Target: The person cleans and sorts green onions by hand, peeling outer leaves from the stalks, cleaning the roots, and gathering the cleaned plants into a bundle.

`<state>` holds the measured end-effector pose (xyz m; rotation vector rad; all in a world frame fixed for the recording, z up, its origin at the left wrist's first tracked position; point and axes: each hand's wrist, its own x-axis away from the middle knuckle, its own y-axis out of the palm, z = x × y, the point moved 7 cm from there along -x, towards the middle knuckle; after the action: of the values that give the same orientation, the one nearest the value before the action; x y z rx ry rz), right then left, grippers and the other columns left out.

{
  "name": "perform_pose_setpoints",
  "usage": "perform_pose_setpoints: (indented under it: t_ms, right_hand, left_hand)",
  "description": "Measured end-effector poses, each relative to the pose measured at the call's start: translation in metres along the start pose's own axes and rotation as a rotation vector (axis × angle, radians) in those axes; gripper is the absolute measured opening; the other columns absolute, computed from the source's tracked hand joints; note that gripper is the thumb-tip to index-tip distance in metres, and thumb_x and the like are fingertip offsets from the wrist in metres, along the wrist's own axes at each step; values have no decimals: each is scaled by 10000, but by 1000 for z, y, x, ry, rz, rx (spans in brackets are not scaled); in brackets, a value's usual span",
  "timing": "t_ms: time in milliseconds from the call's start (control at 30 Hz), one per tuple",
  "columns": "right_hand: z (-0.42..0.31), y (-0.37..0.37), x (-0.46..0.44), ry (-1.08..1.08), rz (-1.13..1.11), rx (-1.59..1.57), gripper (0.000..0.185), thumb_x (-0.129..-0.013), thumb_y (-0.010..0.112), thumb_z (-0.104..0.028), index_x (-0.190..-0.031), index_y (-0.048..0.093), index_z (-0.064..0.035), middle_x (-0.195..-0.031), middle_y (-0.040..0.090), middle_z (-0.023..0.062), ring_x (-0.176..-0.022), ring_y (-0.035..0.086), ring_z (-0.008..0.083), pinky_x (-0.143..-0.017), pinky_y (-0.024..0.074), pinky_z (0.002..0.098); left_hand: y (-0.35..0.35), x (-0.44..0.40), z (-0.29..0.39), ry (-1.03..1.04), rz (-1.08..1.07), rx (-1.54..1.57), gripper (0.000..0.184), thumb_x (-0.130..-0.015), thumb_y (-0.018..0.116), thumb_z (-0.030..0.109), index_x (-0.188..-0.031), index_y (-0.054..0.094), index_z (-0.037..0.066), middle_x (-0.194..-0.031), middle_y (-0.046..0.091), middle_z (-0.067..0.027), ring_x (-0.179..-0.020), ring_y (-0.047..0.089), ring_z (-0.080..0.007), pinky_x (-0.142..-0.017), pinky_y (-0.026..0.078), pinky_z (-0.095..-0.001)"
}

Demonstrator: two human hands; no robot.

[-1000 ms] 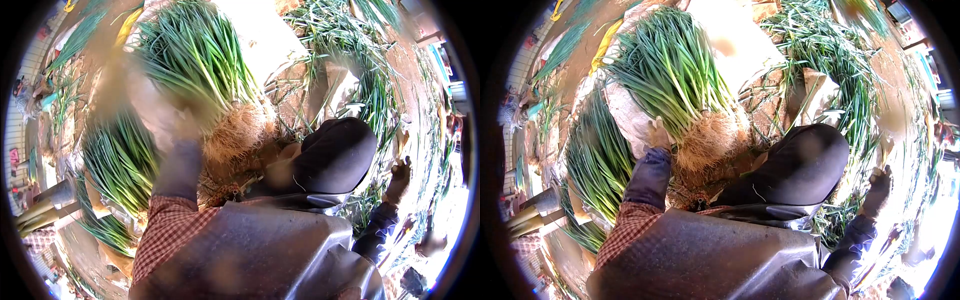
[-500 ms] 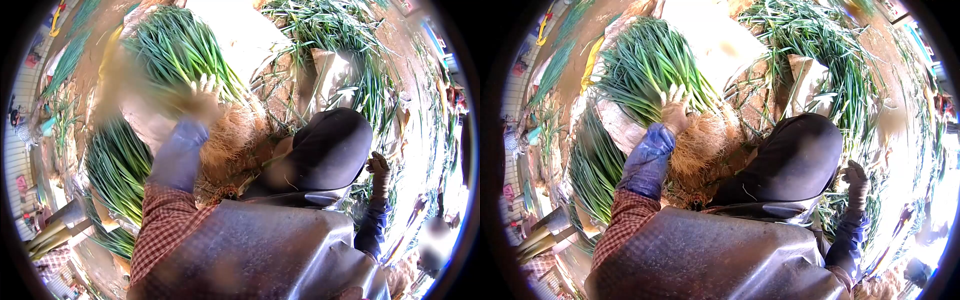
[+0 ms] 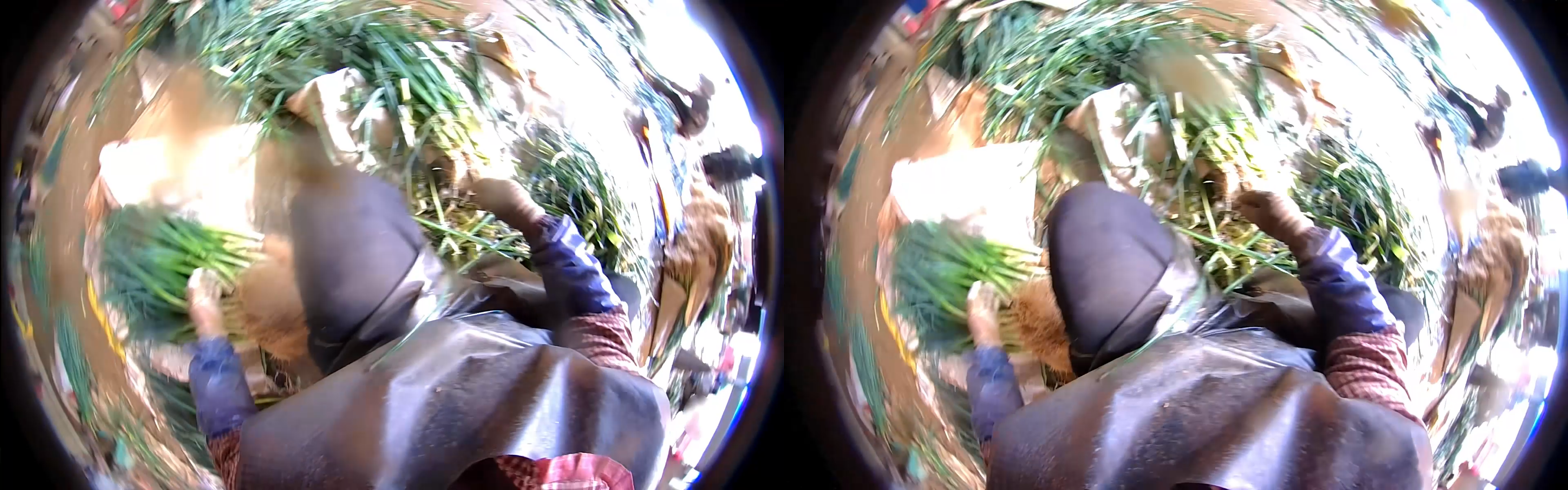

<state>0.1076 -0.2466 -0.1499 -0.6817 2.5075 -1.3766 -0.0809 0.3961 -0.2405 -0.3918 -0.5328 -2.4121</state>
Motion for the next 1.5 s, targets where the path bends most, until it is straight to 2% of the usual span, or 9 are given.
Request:
perform_pose_setpoints:
  t_ms: [133,300,500,533,600,667,800,1100,1500]
  right_hand:
    - [1,-9,8,227,-124,182,229,-769,612,-186,-970,657,-85,-916,654,129,-851,628,298,-755,506,367]
    - [19,-31,-7,235,38,162,309,-757,597,-265,-1032,651,-134,-889,652,154,-837,625,322,-742,499,402]
    - [-34,-9,-88,124,16,242,305,-837,540,-253,-1102,607,-116,-1102,609,143,-949,606,307,-815,494,400]
    - [-50,8,-105,115,-122,252,304,-861,516,-261,-1117,601,-120,-1138,599,131,-992,593,299,-850,476,426]
    - [-65,82,-108,-372,303,283,315,-869,490,-314,-1100,601,-132,-1123,603,95,-1038,567,289,-935,401,496]
    - [-76,147,-100,-479,82,249,310,-856,511,-324,-1084,606,-136,-1086,606,93,-1001,575,281,-897,422,466]
    - [-28,224,-42,-450,-320,189,304,-829,553,-343,-1050,615,-144,-1012,611,87,-928,591,265,-822,465,406]
    - [241,55,142,259,-676,382,174,-805,604,-333,-882,683,-200,-742,628,39,-709,617,188,-641,524,318]
    - [264,-135,319,1086,-542,402,349,-817,543,-427,-913,689,-125,-853,636,147,-823,619,269,-752,490,379]
  left_hand:
    - [46,25,111,253,30,-95,569,-948,365,408,-1435,269,131,-1485,260,-138,-1376,228,-289,-1101,60,-478]
    - [230,84,202,502,-287,-165,467,-920,453,227,-1302,406,-38,-1314,459,-189,-1227,443,-273,-1060,300,-422]
    - [445,183,95,349,-800,-132,267,-891,519,151,-1051,574,-56,-1168,561,-210,-1080,548,-285,-984,410,-391]
    - [465,196,63,229,-856,-5,443,-883,547,316,-1084,542,-79,-1180,537,-223,-1059,551,-315,-973,405,-439]
    - [491,224,16,96,-988,-197,310,-911,518,182,-1078,563,-75,-1126,590,-182,-1017,580,-238,-920,448,-339]
    - [486,233,-32,-278,-1034,-67,260,-876,544,19,-1121,552,-65,-1144,599,-124,-1011,586,-185,-898,451,-278]
    - [485,204,-47,-243,-972,-224,288,-869,558,34,-1145,542,-47,-1116,600,-154,-1016,595,-227,-932,459,-335]
    - [491,187,-65,-409,-950,-252,326,-881,561,104,-1174,534,-38,-1077,615,-134,-977,603,-221,-883,488,-337]
    - [493,174,-65,-431,-871,-298,363,-852,608,99,-1169,526,-58,-1070,606,-134,-967,604,-209,-865,499,-307]
